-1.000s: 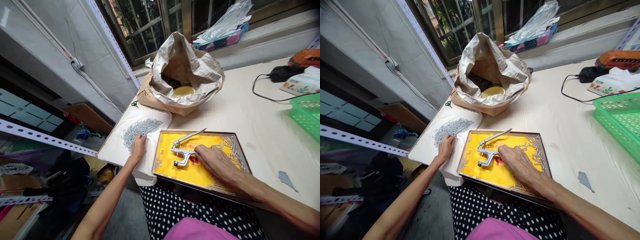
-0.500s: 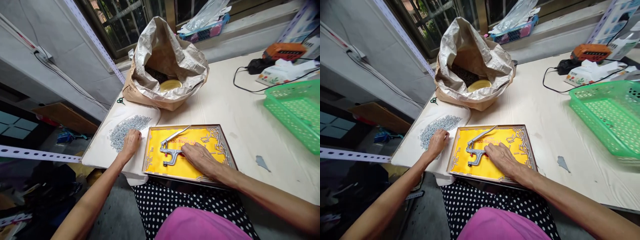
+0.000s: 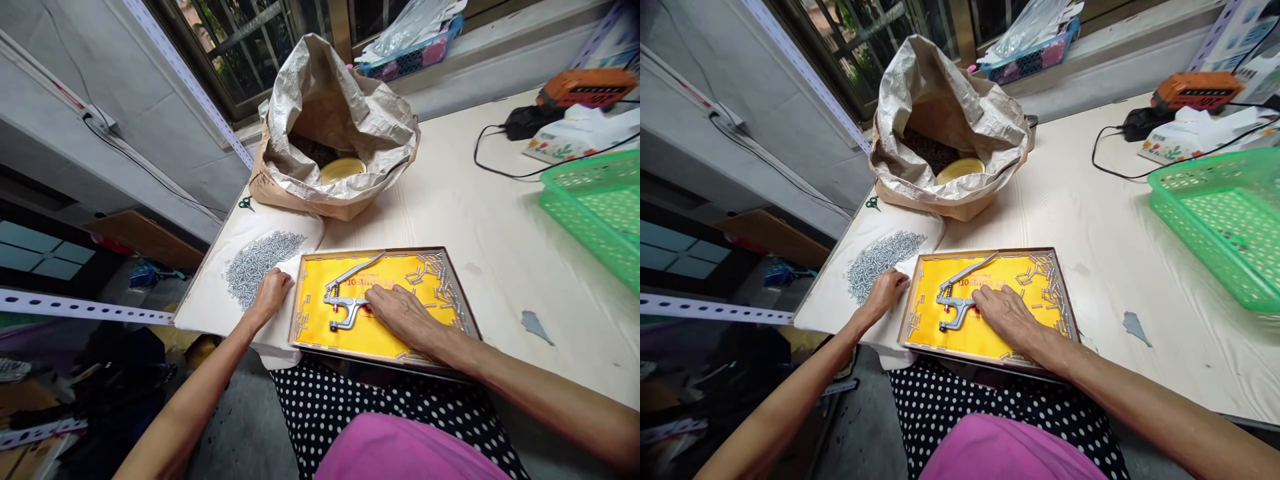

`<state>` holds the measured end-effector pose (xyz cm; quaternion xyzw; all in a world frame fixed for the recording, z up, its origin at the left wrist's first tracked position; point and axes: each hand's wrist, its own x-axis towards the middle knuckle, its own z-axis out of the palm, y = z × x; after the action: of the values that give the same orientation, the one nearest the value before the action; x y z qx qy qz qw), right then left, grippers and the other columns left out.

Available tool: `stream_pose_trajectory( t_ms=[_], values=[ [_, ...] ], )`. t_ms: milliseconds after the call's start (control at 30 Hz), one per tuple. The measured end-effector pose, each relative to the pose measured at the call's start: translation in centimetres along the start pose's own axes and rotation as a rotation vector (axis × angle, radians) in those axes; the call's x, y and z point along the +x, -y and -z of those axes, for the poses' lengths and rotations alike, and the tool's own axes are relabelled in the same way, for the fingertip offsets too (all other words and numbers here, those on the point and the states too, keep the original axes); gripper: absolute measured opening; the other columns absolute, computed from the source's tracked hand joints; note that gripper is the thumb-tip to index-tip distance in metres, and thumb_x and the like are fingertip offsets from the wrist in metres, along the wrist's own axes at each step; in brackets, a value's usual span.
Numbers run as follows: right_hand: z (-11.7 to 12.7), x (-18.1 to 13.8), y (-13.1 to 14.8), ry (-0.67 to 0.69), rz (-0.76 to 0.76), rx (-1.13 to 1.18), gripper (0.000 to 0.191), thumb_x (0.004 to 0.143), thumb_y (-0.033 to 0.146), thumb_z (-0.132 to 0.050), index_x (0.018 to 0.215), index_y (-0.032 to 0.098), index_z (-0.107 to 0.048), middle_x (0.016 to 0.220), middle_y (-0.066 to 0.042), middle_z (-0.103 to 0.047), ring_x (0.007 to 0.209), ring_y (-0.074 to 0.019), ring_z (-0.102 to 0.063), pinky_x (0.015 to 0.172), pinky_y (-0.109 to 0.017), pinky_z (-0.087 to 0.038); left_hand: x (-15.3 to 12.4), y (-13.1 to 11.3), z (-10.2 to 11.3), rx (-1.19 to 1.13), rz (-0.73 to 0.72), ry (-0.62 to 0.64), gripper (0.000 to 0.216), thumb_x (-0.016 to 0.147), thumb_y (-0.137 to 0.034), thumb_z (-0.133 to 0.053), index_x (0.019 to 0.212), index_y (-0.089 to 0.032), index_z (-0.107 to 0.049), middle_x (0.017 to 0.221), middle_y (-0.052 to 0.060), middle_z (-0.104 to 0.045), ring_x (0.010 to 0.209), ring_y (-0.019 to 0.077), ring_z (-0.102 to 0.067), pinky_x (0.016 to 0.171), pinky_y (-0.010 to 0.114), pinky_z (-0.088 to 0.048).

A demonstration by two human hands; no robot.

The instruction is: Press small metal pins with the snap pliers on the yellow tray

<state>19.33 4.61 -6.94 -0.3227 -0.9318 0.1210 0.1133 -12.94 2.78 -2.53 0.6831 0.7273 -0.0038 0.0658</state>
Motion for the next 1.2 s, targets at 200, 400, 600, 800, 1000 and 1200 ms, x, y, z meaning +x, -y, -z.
stream_pose_trajectory(
  t_ms=[200, 400, 600, 800, 1000, 1200],
  values=[
    [-0.3, -0.1, -0.1, -0.015, 0.039, 0.013, 0.018, 0.096, 0.008, -0.038, 0.092, 0.021, -0.049, 0.087, -0.002, -0.057, 0.072, -0.0181, -0.052, 0.074, -0.034, -0.029, 0.0, -0.3, 0.3, 0.041, -0.014, -0.058, 0.025, 0.089, -0.02, -0.047, 0.081, -0.016, -0.07, 0.089, 0.011, -0.067, 0.086, 0.0229, -0.062, 0.077, 0.032, -0.047],
    [0.5, -0.7, 0.3, -0.053, 0.105, -0.036, 0.021, 0.095, 0.004, -0.037, 0.095, 0.021, -0.049, 0.089, -0.002, -0.058, 0.075, -0.0182, -0.052, 0.081, -0.036, -0.031, -2.8, -4.5, 1.6, -0.622, 0.275, -0.17, 0.021, 0.079, -0.036, -0.061, 0.082, -0.017, -0.07, 0.074, 0.003, -0.069, 0.061, 0.0161, -0.061, 0.062, 0.027, -0.048],
    [0.9, -1.0, 0.6, -0.085, 0.143, -0.09, 0.025, 0.094, 0.001, -0.035, 0.098, 0.02, -0.051, 0.088, -0.003, -0.059, 0.075, -0.0184, -0.053, 0.083, -0.037, -0.031, -6.6, -9.6, -0.7, -1.076, 0.435, 0.047, 0.033, 0.065, -0.046, -0.074, 0.074, -0.015, -0.069, 0.06, -0.001, -0.062, 0.05, 0.0101, -0.051, 0.049, 0.022, -0.042],
    [0.8, -1.1, 0.4, -0.109, 0.17, -0.106, 0.024, 0.095, 0.003, -0.036, 0.097, 0.019, -0.054, 0.084, -0.003, -0.061, 0.072, -0.0186, -0.051, 0.081, -0.037, -0.029, -7.0, -10.5, -1.8, -1.095, 0.476, 0.074, 0.033, 0.064, -0.046, -0.075, 0.071, -0.014, -0.071, 0.062, 0.001, -0.066, 0.053, 0.0107, -0.054, 0.052, 0.022, -0.044],
    [0.7, -0.8, 0.2, -0.209, 0.165, -0.154, 0.019, 0.095, 0.006, -0.042, 0.088, 0.019, -0.054, 0.078, -0.003, -0.06, 0.075, -0.0202, -0.048, 0.075, -0.035, -0.029, -6.8, -11.1, -1.5, -1.045, 0.481, 0.11, 0.024, 0.069, -0.037, -0.071, 0.068, -0.013, -0.068, 0.058, 0.0, -0.065, 0.05, 0.0097, -0.055, 0.05, 0.02, -0.044],
    [0.2, -0.5, 0.4, -0.199, 0.119, -0.175, 0.015, 0.096, 0.01, -0.046, 0.089, 0.019, -0.055, 0.083, -0.004, -0.06, 0.08, -0.0219, -0.047, 0.074, -0.034, -0.031, -6.2, -11.3, -1.2, -1.005, 0.57, 0.233, 0.015, 0.073, -0.027, -0.07, 0.071, -0.013, -0.065, 0.05, -0.002, -0.061, 0.044, 0.0087, -0.054, 0.048, 0.019, -0.045]
  ],
)
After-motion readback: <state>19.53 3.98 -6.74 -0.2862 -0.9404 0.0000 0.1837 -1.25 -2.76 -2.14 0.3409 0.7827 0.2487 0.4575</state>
